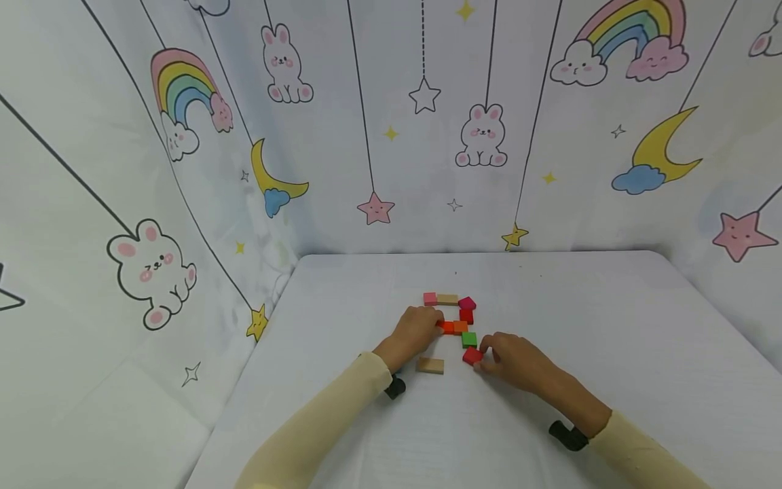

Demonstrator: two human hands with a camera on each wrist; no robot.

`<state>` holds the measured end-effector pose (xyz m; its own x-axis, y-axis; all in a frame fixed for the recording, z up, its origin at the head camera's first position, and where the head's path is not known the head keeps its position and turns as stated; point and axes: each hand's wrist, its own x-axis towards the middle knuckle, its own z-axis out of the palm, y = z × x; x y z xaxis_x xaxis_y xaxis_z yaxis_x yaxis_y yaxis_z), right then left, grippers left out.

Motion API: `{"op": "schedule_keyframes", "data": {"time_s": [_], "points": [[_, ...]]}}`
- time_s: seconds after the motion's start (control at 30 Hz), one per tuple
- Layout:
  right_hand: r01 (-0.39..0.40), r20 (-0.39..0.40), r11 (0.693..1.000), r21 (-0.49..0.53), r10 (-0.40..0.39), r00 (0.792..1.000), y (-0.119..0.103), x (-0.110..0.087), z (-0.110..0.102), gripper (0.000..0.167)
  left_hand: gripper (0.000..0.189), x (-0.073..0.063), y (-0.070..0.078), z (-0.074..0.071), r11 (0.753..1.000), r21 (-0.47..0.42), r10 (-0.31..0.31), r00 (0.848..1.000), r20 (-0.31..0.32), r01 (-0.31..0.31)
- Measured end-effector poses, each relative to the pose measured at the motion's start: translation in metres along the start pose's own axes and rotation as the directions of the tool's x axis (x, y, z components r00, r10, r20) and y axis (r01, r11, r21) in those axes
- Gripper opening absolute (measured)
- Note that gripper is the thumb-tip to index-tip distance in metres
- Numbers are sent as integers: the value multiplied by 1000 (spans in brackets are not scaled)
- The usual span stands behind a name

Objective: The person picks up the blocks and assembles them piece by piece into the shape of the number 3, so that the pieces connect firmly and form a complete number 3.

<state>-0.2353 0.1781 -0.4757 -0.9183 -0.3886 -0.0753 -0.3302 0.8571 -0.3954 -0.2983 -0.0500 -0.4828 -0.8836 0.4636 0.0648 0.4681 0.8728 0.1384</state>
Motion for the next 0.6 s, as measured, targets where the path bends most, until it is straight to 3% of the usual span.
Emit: {"op": "schedule_keyframes", "data": {"time_s": [0.43, 0.6], "points": [[6, -28, 1000, -3, -6, 1000, 1, -1, 3, 32, 20, 0, 0, 1, 1000, -4, 3, 1000, 1, -3], [-6, -32, 1000, -9, 6, 999, -3, -1, 0, 42, 20, -1, 0, 0, 1000, -23, -7, 1000, 2, 7]]}}
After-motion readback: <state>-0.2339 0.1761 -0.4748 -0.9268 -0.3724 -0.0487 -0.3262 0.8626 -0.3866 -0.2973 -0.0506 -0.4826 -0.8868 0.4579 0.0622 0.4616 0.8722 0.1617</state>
